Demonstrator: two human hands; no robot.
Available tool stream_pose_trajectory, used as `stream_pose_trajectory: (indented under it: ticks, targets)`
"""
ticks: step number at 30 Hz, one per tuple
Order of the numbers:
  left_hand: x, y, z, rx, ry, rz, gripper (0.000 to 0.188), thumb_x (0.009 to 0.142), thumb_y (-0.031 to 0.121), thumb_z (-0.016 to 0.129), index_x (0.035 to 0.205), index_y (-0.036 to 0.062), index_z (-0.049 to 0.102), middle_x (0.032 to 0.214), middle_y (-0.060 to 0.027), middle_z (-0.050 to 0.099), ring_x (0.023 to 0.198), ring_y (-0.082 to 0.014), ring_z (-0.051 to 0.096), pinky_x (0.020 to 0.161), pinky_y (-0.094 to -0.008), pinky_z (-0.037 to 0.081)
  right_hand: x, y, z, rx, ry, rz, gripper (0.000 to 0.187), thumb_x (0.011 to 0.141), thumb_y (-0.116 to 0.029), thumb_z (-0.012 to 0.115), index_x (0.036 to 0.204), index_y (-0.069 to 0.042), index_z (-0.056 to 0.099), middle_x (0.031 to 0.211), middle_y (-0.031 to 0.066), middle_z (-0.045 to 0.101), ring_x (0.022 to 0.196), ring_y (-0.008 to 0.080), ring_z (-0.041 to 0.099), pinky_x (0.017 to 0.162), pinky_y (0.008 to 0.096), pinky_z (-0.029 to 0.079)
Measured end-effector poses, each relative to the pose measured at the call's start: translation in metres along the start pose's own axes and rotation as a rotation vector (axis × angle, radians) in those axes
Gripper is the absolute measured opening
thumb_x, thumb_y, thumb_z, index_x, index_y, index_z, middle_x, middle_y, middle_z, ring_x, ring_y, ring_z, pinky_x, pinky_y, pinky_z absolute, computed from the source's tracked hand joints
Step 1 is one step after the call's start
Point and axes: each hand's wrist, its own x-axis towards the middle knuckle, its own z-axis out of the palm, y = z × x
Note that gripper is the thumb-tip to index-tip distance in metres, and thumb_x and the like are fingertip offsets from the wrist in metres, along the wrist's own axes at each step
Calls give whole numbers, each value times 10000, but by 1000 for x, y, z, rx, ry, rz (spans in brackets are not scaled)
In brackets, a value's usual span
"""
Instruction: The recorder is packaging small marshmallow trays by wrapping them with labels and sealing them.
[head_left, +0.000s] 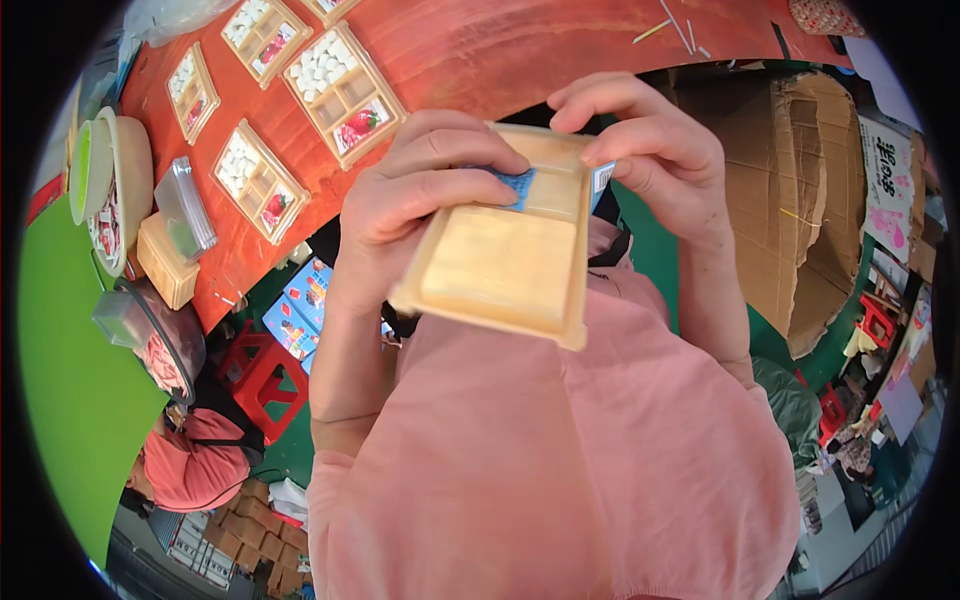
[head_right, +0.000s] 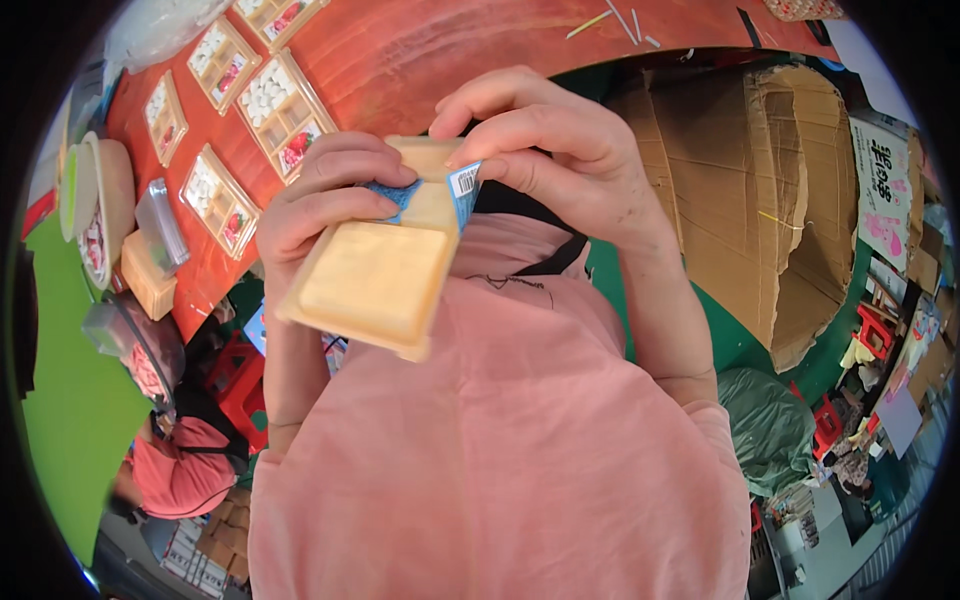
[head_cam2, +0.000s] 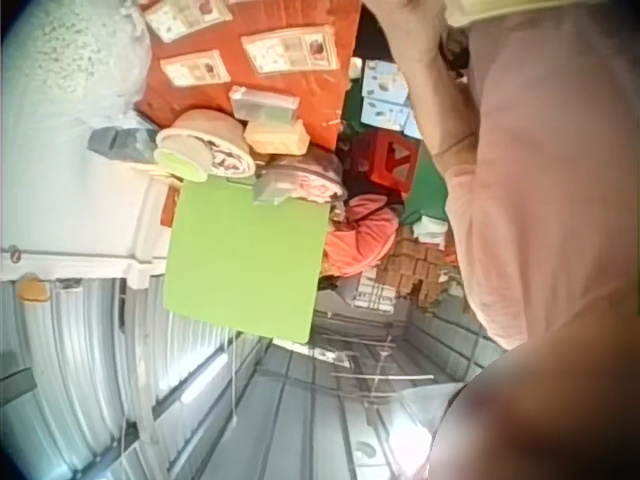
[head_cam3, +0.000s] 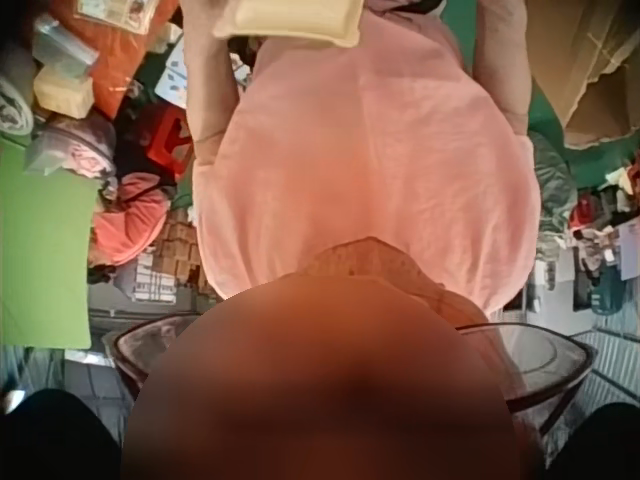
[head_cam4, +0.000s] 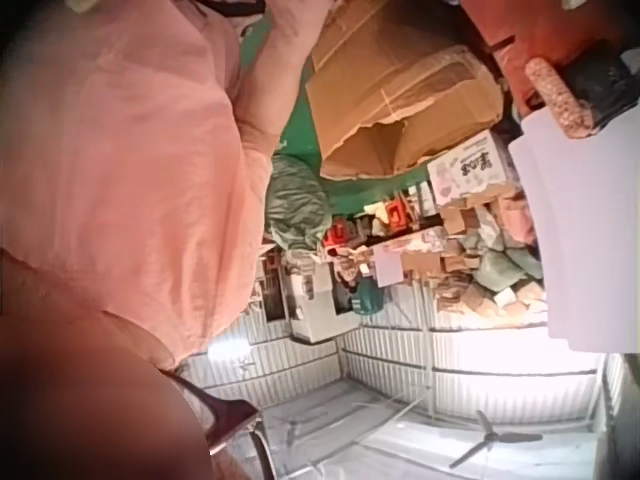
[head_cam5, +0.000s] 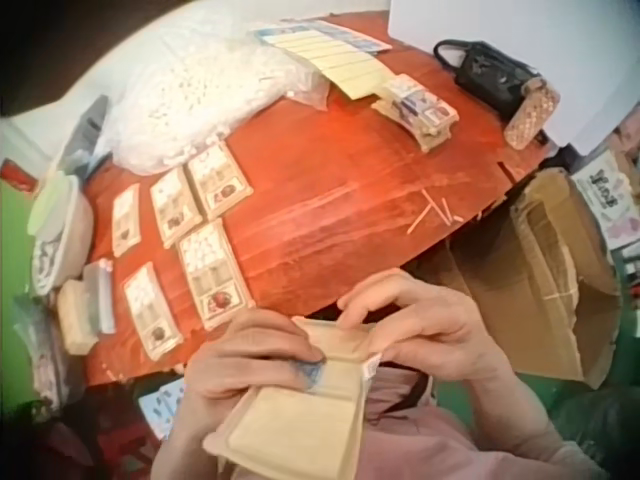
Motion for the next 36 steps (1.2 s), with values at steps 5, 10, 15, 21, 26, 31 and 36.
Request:
stream_pose_trajectory:
  ticks: [5,10,15,21,26,31,36]
  targets:
    - [10,12,6,179,-41,90,340,646,82,831,963,65,706,1078,-96,688,993,-318,632,852,-394,517,6,-7,-4,-150,-109,20,141,835,-42,742,975,-52,760,1032,70,620,948,183,585,784,294,466]
    - [9,16,14,208,-1,102,356,633,84,829,967,50,713,1075,-134,682,987,-332,648,830,-399,533,11,-15,-6,-283,-204,45,145,809,-45,764,949,-82,763,979,37,603,927,191,565,792,301,458]
    - [-7,7,21,210,84,96,343,695,143,827,1006,42,720,1086,-183,695,1030,-355,670,881,-430,537,9,-10,-6,-312,-235,37,129,825,-42,755,950,-72,747,967,33,599,931,189,560,807,304,455]
    - [-3,5,25,117,78,90,360,653,96,825,992,33,721,1083,-161,686,966,-327,663,821,-394,542,-7,13,-3,252,-162,92,99,888,-2,681,966,-43,727,1010,59,601,969,186,559,857,323,452]
    - [-10,-3,26,59,67,69,370,674,91,831,1022,41,717,1105,-154,682,981,-315,659,832,-383,538,-9,15,2,297,-193,171,110,954,-154,652,962,-48,678,980,69,576,979,254,494,922,422,400]
    - [-11,-7,24,17,48,39,368,680,91,836,1029,57,723,1114,-142,680,1009,-307,653,841,-369,535,0,-4,-8,135,-286,247,102,940,-92,625,997,-30,683,1029,79,604,1055,253,515,995,449,377]
    - [-12,-12,22,-9,30,3,343,680,79,836,1009,74,737,1119,-122,680,1009,-281,647,826,-353,537,6,-15,-14,-28,-340,342,140,901,-43,615,1018,-14,686,1073,88,614,1101,255,524,1021,433,380]
